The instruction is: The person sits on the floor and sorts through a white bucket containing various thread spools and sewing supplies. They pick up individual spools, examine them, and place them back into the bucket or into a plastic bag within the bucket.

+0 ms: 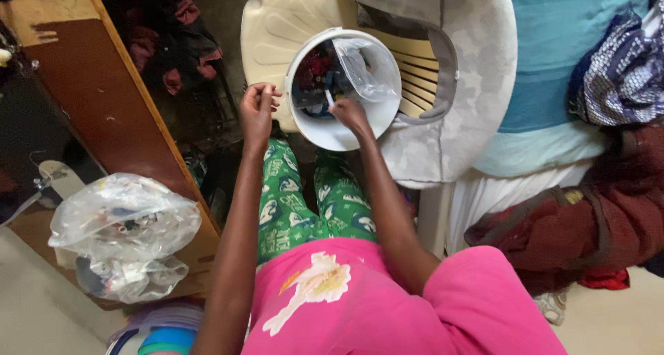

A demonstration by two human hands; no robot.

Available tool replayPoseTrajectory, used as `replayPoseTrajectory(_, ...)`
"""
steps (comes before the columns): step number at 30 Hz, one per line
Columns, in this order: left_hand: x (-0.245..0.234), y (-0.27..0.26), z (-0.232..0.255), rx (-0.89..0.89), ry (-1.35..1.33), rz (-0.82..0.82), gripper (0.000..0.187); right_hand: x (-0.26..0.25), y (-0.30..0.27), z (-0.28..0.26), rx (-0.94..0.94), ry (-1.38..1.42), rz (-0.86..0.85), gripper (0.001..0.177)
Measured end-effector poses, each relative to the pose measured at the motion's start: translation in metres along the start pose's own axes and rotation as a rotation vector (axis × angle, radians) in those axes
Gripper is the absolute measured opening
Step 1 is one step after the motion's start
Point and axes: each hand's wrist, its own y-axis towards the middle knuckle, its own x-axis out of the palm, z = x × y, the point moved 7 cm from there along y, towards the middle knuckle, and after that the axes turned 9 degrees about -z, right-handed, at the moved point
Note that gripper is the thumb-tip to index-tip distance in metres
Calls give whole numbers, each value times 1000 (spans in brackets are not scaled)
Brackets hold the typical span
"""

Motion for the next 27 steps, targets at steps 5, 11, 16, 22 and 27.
replayPoseTrajectory(5,50,-12,21,33,226,-304,25,-44,-127,-72,-228,-73,80,27)
replayPoseTrajectory(11,108,-30,17,-81,232,-601,25,-72,-184,-142,-365,-109,225,30)
replayPoseTrajectory(16,103,-40,43,18,265,-528,15,-93,-234,-200,-966,-148,464,89)
replayPoseTrajectory(22,74,-51,77,100,226,-475,11,-68,-196,-189,-697,135,-188,72)
replayPoseTrajectory(27,19,-55,95,244,153,-130,15,-88,-197,-159,-481,105,101,26)
